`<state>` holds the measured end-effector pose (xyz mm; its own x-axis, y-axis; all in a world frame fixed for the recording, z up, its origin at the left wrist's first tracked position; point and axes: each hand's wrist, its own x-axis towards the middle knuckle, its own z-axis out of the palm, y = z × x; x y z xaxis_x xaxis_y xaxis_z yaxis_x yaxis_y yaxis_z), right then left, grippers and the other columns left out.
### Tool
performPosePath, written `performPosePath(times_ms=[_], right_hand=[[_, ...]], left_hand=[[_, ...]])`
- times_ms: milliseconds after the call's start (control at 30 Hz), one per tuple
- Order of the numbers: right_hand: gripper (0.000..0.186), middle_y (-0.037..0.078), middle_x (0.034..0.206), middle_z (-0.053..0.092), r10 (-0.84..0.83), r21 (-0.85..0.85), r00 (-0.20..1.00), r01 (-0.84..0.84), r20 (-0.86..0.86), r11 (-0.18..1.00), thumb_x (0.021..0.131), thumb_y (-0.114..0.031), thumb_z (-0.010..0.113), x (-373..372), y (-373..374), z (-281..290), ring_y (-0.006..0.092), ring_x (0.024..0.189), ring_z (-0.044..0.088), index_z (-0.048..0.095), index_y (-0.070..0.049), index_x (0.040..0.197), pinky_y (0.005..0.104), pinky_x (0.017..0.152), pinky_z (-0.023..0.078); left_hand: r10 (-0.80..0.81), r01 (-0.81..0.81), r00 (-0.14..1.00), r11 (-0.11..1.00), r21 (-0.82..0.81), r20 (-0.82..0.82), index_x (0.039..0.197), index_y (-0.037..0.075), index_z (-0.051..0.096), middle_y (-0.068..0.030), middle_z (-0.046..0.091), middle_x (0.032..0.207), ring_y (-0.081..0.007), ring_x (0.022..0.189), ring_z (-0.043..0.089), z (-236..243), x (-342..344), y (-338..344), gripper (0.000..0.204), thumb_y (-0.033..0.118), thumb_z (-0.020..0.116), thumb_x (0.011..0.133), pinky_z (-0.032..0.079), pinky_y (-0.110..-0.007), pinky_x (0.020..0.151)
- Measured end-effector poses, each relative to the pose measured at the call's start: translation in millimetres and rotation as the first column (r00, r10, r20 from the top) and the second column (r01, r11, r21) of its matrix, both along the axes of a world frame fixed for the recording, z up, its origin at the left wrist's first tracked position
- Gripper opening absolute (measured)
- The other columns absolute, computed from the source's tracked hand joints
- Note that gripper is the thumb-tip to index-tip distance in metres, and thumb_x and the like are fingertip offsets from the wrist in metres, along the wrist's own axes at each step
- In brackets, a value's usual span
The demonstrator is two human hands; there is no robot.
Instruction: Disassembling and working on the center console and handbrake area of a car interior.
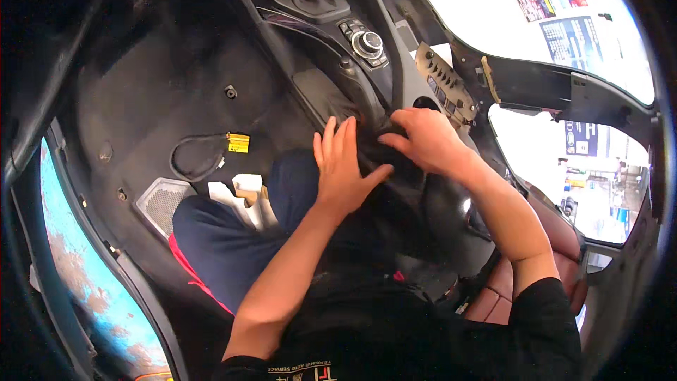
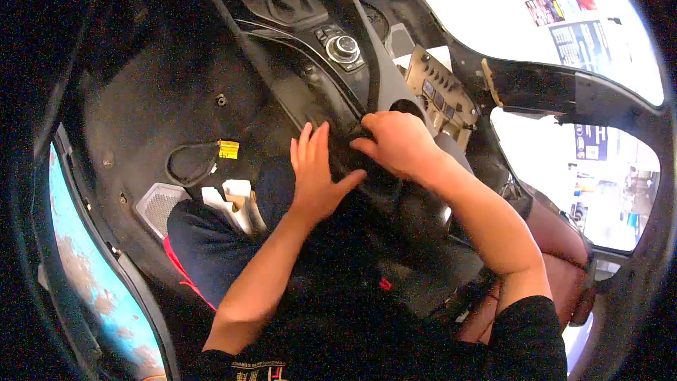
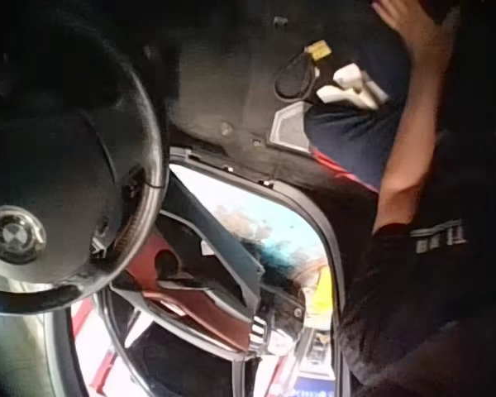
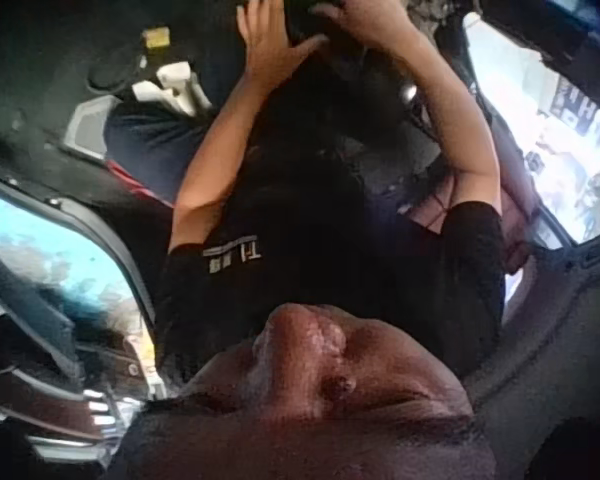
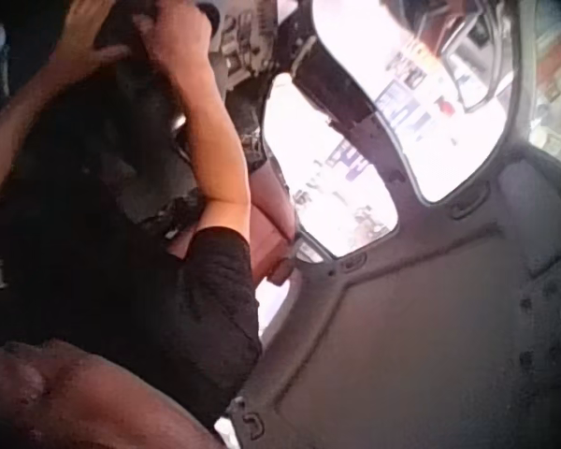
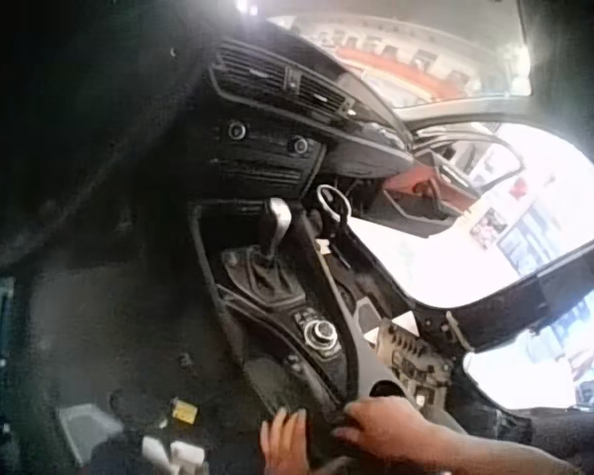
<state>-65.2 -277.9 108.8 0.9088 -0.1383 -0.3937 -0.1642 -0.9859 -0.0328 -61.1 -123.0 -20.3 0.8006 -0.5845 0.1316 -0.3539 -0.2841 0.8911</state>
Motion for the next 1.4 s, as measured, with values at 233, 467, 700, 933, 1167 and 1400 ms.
performPosePath(times_ms=[233, 467, 700, 933, 1167, 1400], right_hand=[[0.037, 0.013, 0.114, 0.062, 0.009, -0.008, 0.993, -0.010, -0.117, 1.000, 0.079, -0.032, 0.073, -38, 13, 50, 0.0333, 0.101, 0.060, 0.067, -0.007, 0.106, 0.0423, 0.084, 0.048], [0.041, 0.016, 0.129, 0.053, 0.269, -0.055, 0.961, -0.272, -0.058, 0.961, 0.074, -0.023, 0.076, -79, 30, 48, 0.0330, 0.119, 0.050, 0.063, -0.007, 0.108, 0.0437, 0.100, 0.041], [0.026, 0.019, 0.128, 0.054, 0.102, 0.245, 0.877, -0.240, 0.471, 0.939, 0.082, -0.012, 0.066, -25, 8, 86, 0.0374, 0.116, 0.054, 0.057, 0.001, 0.103, 0.0417, 0.098, 0.044], [0.022, 0.013, 0.117, 0.059, 0.418, 0.221, 0.806, -0.537, 0.419, 0.814, 0.079, -0.008, 0.070, 26, -6, 103, 0.0333, 0.097, 0.063, 0.056, 0.000, 0.095, 0.0387, 0.081, 0.051], [0.019, 0.009, 0.101, 0.058, 0.546, -0.079, 0.711, -0.576, 0.443, 0.813, 0.075, -0.006, 0.067, 30, -8, 92, 0.0332, 0.087, 0.065, 0.054, -0.004, 0.089, 0.0398, 0.071, 0.054], [0.011, 0.006, 0.084, 0.055, 0.709, -0.264, 0.360, -0.750, 0.606, 0.607, 0.077, -0.015, 0.062, 44, 8, 74, 0.0260, 0.074, 0.066, 0.057, -0.008, 0.084, 0.0347, 0.062, 0.058]], left_hand=[[-0.077, 0.087, 0.979, 0.995, -0.044, 0.191, 0.123, 0.008, 0.057, -0.0104, 0.049, 0.137, -0.0343, 0.129, 0.044, -26, 6, 27, 0.049, 0.013, 0.071, 0.076, 0.043, -0.045, 0.100], [-0.046, 0.112, 0.944, 0.976, -0.186, 0.328, 0.095, 0.007, 0.067, -0.0060, 0.065, 0.102, -0.0260, 0.091, 0.066, -31, 39, 20, 0.017, 0.009, 0.070, 0.078, 0.055, -0.035, 0.076], [0.234, -0.180, 0.971, 0.857, -0.484, 0.055, 0.092, 0.001, 0.067, -0.0112, 0.066, 0.098, -0.0255, 0.092, 0.065, 23, 63, 7, 0.014, -0.001, 0.069, 0.078, 0.052, -0.032, 0.081], [0.339, -0.294, 0.941, 0.782, -0.550, -0.021, 0.092, -0.001, 0.068, -0.0098, 0.066, 0.098, -0.0189, 0.093, 0.063, 34, 70, 8, 0.011, -0.005, 0.065, 0.082, 0.049, -0.028, 0.083], [0.421, -0.350, 0.905, 0.814, -0.464, 0.055, 0.096, 0.000, 0.067, -0.0103, 0.063, 0.109, -0.0162, 0.099, 0.060, 31, 69, 10, 0.013, -0.006, 0.061, 0.086, 0.049, -0.027, 0.086], [0.169, -0.385, 0.887, 0.783, -0.487, -0.429, 0.135, 0.001, 0.035, -0.0120, 0.054, 0.120, -0.0190, 0.100, 0.057, -17, 13, -1, 0.049, 0.002, 0.058, 0.092, 0.054, -0.033, 0.080]])
